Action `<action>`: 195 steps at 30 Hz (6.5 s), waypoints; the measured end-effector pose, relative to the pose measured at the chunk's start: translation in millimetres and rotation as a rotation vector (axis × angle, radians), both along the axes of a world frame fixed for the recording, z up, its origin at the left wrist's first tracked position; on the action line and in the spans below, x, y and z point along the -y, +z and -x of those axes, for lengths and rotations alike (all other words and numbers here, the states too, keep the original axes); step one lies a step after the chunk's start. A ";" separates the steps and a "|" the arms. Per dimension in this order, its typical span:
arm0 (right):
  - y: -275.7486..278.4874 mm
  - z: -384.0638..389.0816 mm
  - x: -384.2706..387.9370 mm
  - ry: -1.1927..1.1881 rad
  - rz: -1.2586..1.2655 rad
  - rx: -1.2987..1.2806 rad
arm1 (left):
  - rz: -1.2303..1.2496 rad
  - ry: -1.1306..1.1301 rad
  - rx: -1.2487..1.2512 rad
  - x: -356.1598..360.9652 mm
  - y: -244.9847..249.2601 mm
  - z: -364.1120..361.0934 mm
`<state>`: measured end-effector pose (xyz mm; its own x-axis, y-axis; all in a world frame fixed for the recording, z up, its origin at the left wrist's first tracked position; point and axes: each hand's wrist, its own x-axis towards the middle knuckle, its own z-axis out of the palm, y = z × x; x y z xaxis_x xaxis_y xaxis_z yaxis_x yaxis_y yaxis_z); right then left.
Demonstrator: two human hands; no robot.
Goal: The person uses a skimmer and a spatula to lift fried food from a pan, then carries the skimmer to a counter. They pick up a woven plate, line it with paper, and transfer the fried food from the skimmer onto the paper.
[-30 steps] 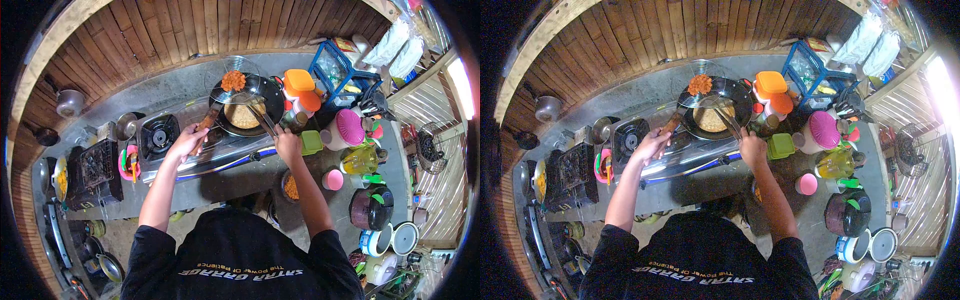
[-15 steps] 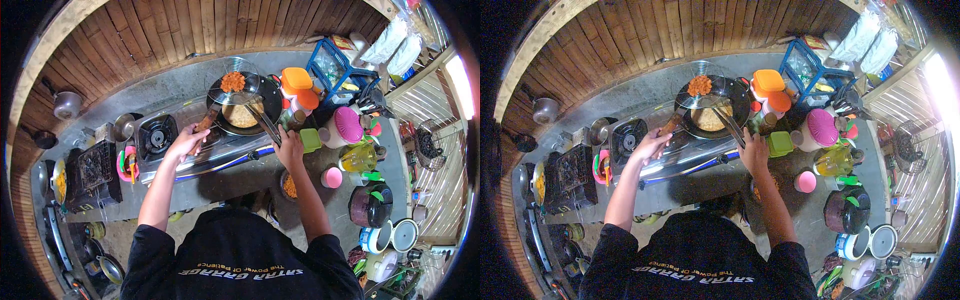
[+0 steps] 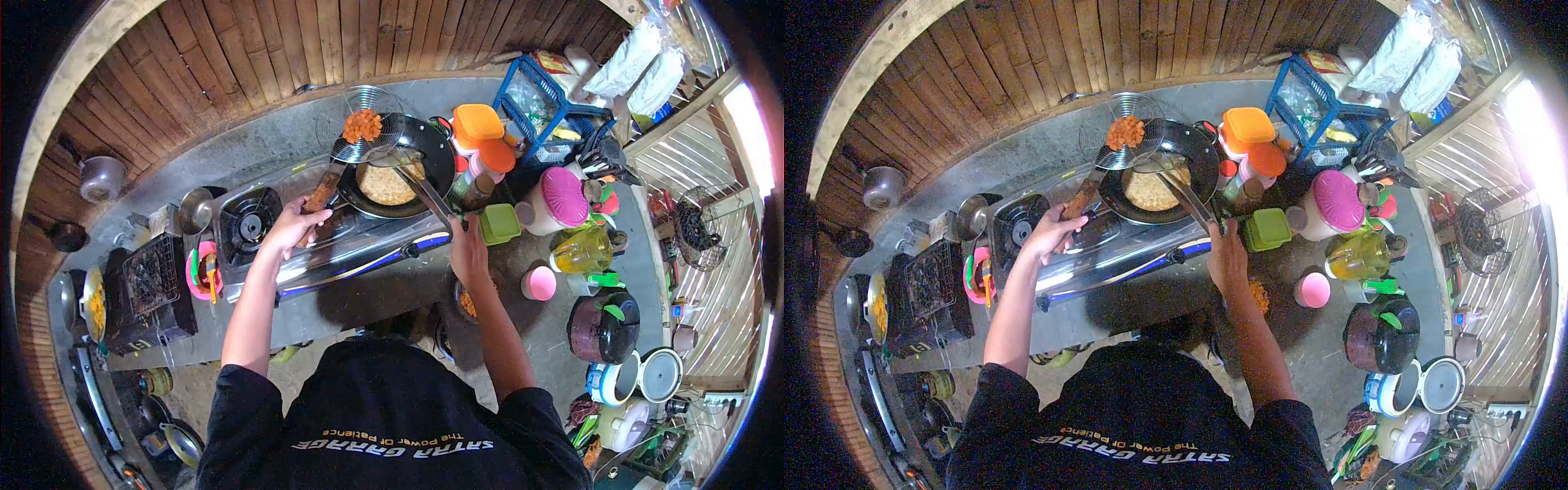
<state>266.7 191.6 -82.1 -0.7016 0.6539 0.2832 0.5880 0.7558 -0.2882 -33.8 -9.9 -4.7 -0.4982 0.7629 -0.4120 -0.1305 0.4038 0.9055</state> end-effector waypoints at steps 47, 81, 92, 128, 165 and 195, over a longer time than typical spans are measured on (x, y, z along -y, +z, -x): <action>-11.5 66.4 61.6 -0.083 1.121 -0.338 | -0.078 0.075 0.095 -4.7 -21.2 -33.4; 5.0 92.8 81.2 0.230 1.227 -0.443 | -0.249 0.205 0.142 -44.3 -70.0 -73.3; 13.1 38.2 5.5 0.059 -0.058 0.124 | -0.272 0.164 0.199 -28.9 -53.1 -54.7; 2.8 51.6 -97.4 0.116 0.444 0.101 | -0.233 0.134 0.140 -0.8 -8.3 -11.5; 95.2 -1.8 -96.4 0.380 0.251 0.440 | -0.264 0.136 0.125 4.0 8.4 -11.1; -9.6 40.2 -131.1 0.313 -0.493 -0.102 | -0.254 0.114 0.117 6.2 12.1 -18.5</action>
